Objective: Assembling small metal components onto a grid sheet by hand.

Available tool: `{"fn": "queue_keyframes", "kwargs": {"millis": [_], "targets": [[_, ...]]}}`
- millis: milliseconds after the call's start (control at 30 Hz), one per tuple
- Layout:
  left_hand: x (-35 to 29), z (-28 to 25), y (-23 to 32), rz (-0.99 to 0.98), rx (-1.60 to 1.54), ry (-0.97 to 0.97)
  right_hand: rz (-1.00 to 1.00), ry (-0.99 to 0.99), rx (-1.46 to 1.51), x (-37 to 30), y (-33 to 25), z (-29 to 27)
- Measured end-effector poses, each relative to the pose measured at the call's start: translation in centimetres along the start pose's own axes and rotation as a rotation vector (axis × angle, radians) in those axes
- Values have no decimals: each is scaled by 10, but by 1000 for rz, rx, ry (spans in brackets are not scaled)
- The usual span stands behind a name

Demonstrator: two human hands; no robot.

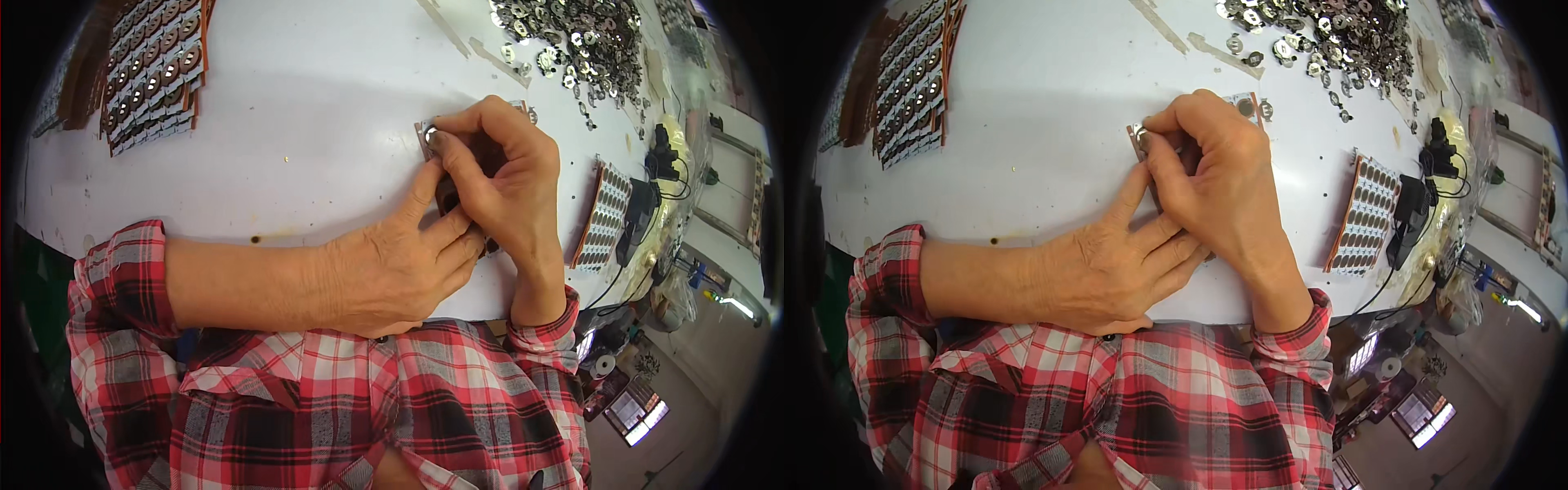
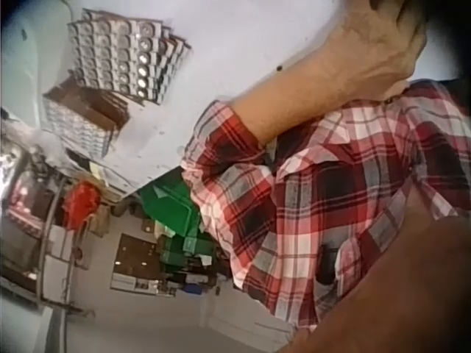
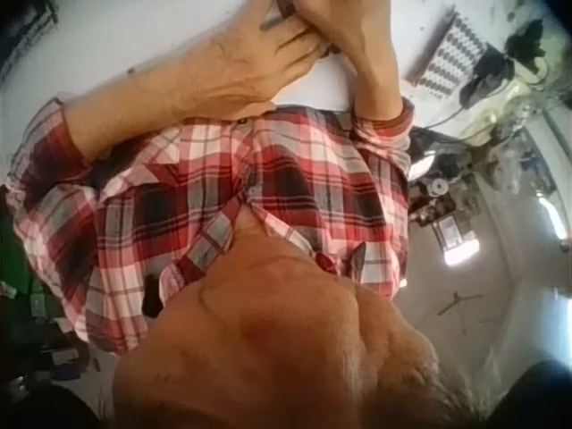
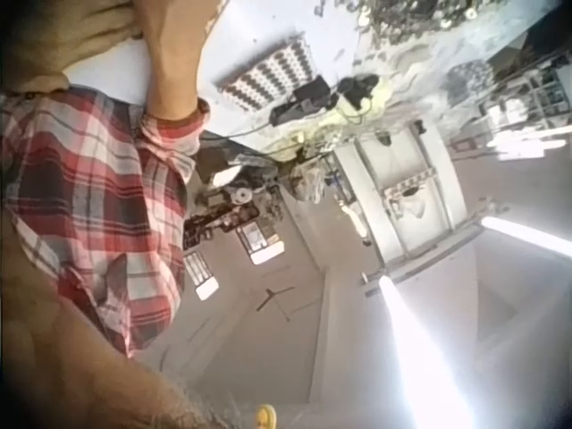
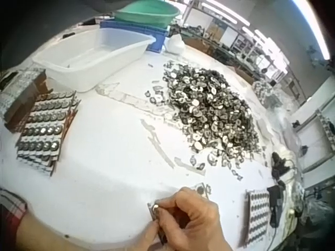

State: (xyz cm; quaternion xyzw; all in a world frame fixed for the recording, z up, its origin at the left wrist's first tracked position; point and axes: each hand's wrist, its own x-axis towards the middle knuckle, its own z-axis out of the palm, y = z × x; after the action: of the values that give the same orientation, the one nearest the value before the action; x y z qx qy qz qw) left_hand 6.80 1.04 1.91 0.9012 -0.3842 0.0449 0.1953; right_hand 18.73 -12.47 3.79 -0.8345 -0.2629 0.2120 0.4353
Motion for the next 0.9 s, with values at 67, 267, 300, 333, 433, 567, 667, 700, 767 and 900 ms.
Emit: {"fn": "queue_keyframes", "kwargs": {"millis": [67,267,300,333,433,567,667,700,767,900], "targets": [[0,0,-1,-10,-1,-4,-6,12,7,-1,0,-1],[-2,3,-1,-15,-42,2,-75,-36,81,1,10,-6],[-2,3,-1,-18,-43,1,-75,-39,82,1,10,-4],[-1,3,-1,-14,-42,7,-69,-2,80,0,9,-2],[-1,1,-1,-8,-44,12,-100,10,75,2,11,-4],[-1,1,-1,-7,-18,-13,-128,7,-21,1,7,-2],[0,2,-1,-10,-27,-7,-213,-33,-78,3,12,-7],[0,2,-1,-1,-26,-2,-211,-25,-86,3,11,-11],[-1,2,-2,-2,-24,-1,-65,108,123,3,10,-20],[-3,6,1,-23,-23,12,-203,59,-239,10,40,-85]]}}
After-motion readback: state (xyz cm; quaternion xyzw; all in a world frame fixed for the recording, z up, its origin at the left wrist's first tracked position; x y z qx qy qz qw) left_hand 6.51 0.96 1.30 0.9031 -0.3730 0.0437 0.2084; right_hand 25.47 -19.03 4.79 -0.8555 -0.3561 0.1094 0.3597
